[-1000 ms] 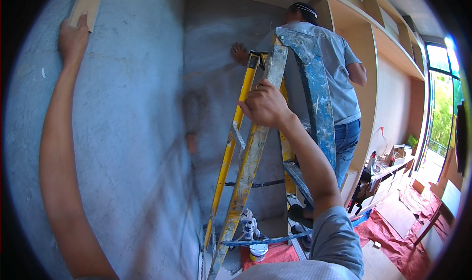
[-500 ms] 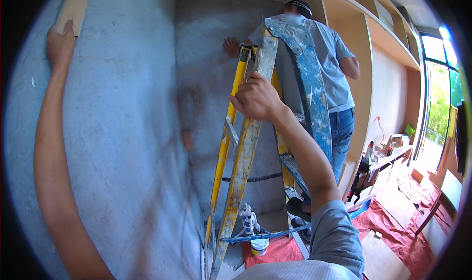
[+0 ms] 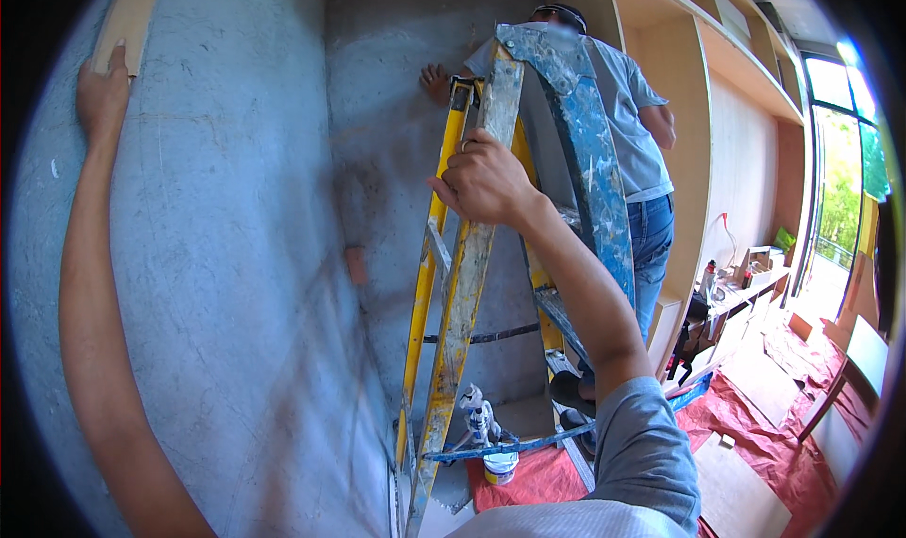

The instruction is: The person positions and secures thin wooden trim pieces against the side wall and ceiling inside a cabinet structure, while another person works on the top shelf.

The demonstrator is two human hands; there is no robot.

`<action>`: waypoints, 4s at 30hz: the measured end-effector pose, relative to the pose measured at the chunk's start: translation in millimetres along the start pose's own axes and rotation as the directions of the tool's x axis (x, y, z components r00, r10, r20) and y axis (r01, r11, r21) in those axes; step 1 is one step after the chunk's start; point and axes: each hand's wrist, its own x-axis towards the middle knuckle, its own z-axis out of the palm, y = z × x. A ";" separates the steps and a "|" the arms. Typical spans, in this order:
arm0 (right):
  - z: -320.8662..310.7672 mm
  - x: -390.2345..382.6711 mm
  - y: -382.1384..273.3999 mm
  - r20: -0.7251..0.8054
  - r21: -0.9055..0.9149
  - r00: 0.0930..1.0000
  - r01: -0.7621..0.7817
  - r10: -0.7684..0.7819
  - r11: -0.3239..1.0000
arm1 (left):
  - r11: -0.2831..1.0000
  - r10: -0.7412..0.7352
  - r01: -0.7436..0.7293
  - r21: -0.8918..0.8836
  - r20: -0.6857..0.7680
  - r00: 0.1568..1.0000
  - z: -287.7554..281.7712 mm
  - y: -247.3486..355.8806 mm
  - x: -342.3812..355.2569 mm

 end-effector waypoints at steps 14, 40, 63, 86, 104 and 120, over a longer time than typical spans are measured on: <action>-2.8 0.7 -1.4 0.021 0.011 1.000 -0.005 0.005 1.000 | 1.000 0.019 -0.019 -0.021 -0.007 1.000 -0.2 -3.9 0.9; -3.9 1.9 -3.4 0.026 0.014 1.000 -0.018 0.017 1.000 | 0.999 0.033 -0.034 -0.033 -0.030 0.999 5.6 -13.5 4.5; -8.9 2.3 -6.5 0.050 -0.017 0.998 -0.036 0.036 0.999 | 0.992 -0.009 0.005 -0.124 -0.031 0.999 -20.3 27.3 -16.6; -7.1 -1.4 -4.3 0.005 -0.008 1.000 -0.012 0.012 1.000 | 0.971 -0.040 0.033 -0.239 -0.027 0.999 -35.3 47.4 -29.6; 2.0 -1.5 -0.6 -0.017 0.039 1.000 -0.017 0.018 0.999 | 0.995 0.050 -0.054 -0.088 -0.045 0.998 -17.1 19.7 -12.6; -0.3 -0.3 0.8 -0.003 0.025 1.000 0.006 -0.006 1.000 | 0.999 0.009 -0.011 0.041 0.047 0.999 3.1 -18.9 10.2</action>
